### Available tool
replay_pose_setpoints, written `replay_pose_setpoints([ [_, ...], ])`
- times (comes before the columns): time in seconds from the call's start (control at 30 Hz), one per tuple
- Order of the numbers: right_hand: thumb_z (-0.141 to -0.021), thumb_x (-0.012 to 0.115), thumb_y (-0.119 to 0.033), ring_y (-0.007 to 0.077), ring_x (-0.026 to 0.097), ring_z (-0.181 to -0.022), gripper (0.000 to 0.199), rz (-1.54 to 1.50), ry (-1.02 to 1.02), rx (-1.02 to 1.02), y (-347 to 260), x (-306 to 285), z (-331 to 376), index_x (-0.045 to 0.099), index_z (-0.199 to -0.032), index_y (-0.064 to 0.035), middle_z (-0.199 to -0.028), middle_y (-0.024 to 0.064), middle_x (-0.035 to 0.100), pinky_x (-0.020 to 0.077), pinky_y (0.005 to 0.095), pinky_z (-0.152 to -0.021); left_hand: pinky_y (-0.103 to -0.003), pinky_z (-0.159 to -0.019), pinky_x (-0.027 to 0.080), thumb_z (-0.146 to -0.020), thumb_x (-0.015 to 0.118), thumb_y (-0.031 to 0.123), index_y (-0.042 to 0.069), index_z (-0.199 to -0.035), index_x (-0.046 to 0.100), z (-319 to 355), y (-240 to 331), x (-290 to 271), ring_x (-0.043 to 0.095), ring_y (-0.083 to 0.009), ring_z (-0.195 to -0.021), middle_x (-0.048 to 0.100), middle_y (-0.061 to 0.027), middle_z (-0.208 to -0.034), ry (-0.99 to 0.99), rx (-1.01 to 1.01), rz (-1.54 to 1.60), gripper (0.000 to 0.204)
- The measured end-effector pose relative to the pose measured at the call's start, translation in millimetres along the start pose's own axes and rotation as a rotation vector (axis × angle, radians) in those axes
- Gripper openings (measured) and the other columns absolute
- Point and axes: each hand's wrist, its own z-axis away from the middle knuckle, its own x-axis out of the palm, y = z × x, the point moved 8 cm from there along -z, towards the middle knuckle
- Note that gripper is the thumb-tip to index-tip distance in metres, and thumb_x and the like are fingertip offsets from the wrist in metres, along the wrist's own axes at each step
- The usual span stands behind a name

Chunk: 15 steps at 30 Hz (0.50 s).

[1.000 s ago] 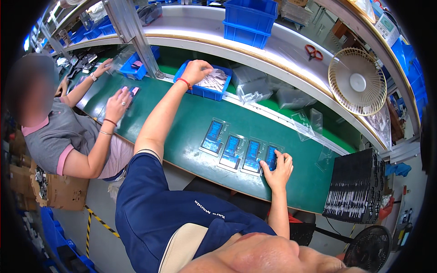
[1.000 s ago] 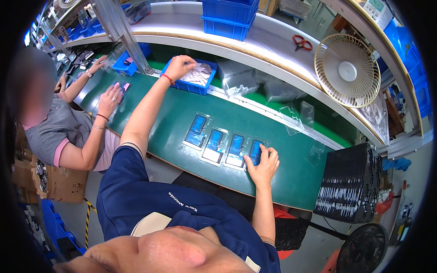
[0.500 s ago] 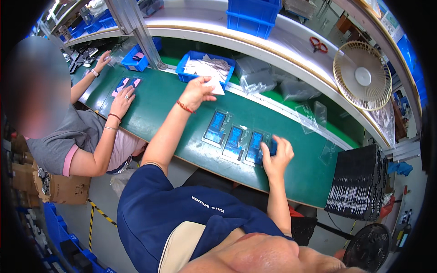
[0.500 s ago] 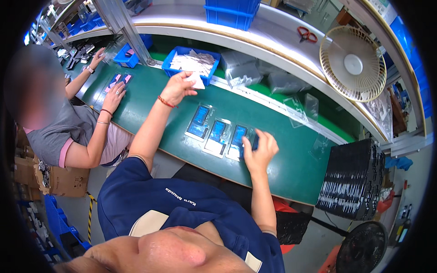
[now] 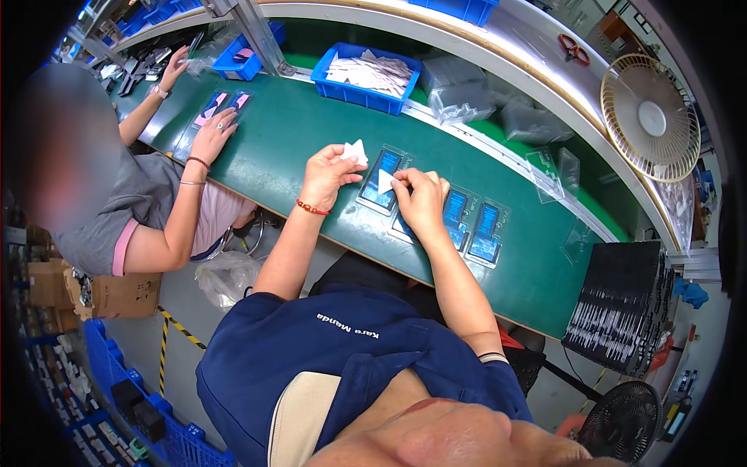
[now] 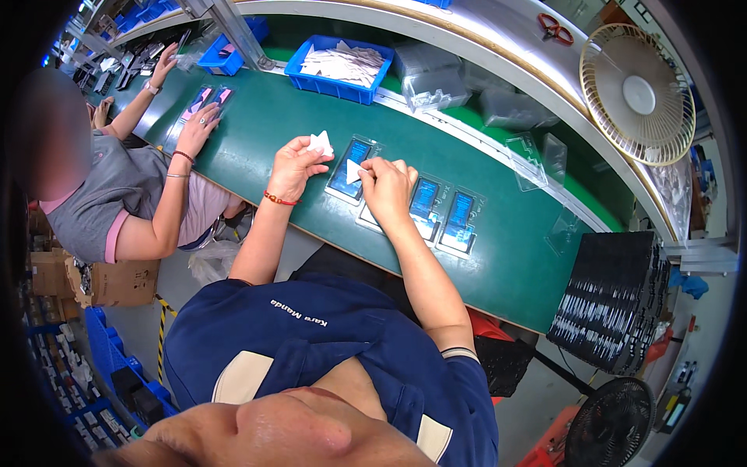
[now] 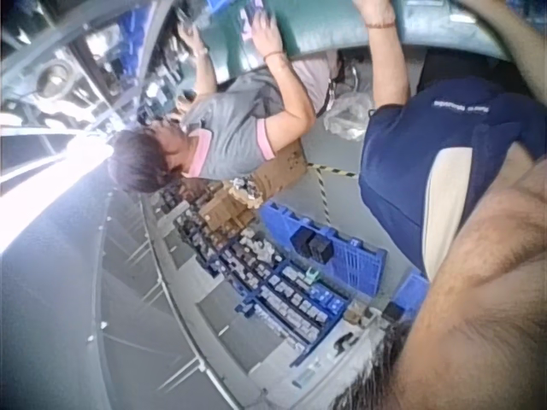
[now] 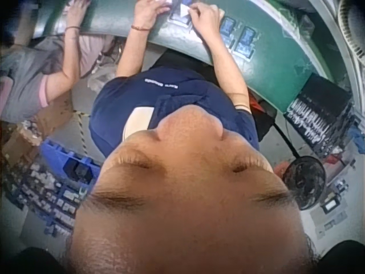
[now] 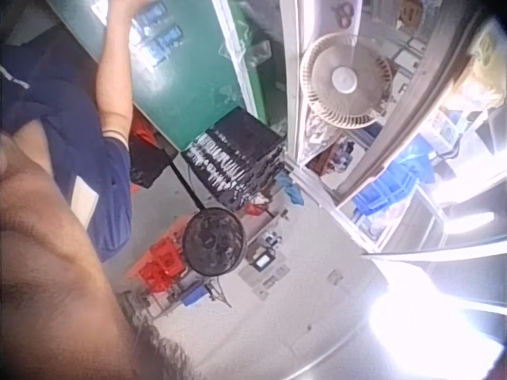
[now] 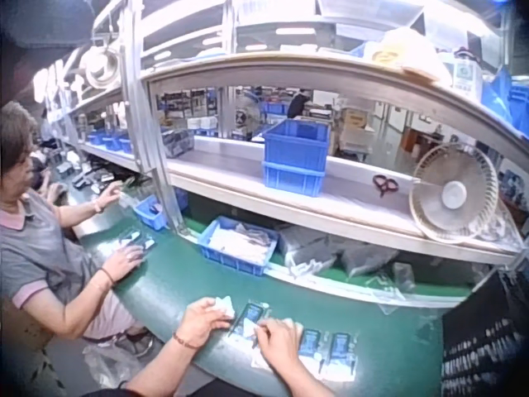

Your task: The recorder is assembling small blue electronic or mechanical components into clear plastic trays on a factory production line.

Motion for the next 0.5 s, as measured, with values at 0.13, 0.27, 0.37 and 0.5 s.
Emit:
replay_pose_setpoints([
  [0.13,-0.078,0.072,-0.017,0.0197,0.057,-0.072,0.015,-0.131,0.080,0.011,-6,-11,1,0.069,-0.089,-0.0075,-0.075,0.0044,0.067,0.0418,0.0352,-0.074,-0.024,-0.059,0.056,-0.082,0.068,-0.002,-0.003,-0.101,0.058,9,-8,15,0.068,-0.0165,-0.074,0.068,-0.0123,-0.089,-0.065,-0.011,-0.107,0.021],
  [0.27,-0.079,0.070,-0.013,0.0183,0.056,-0.067,0.012,-0.673,0.004,0.176,19,-7,3,0.068,-0.089,-0.0058,-0.075,0.0041,0.066,0.0462,0.0331,-0.068,-0.023,-0.061,0.056,-0.085,0.065,-0.003,-0.003,-0.103,0.058,22,-32,54,0.068,-0.0157,-0.076,0.068,-0.0123,-0.090,-0.276,-0.065,-0.164,0.020],
  [0.37,-0.078,0.072,-0.014,0.0193,0.056,-0.072,0.011,-0.196,0.171,-0.010,6,-46,16,0.069,-0.086,-0.0072,-0.078,0.0024,0.065,0.0424,0.0356,-0.077,-0.024,-0.063,0.057,-0.088,0.061,-0.003,-0.003,-0.105,0.057,23,-34,55,0.069,-0.0179,-0.082,0.068,-0.0133,-0.094,-0.240,-0.085,-0.151,0.018],
  [0.5,-0.075,0.074,-0.018,0.0196,0.056,-0.080,0.014,0.322,0.139,-0.393,-22,-55,48,0.069,-0.084,-0.0094,-0.082,0.0004,0.064,0.0373,0.0379,-0.083,-0.026,-0.066,0.058,-0.091,0.056,-0.002,-0.004,-0.112,0.054,15,-32,50,0.069,-0.0207,-0.088,0.067,-0.0146,-0.097,-0.203,-0.055,-0.189,0.022],
])
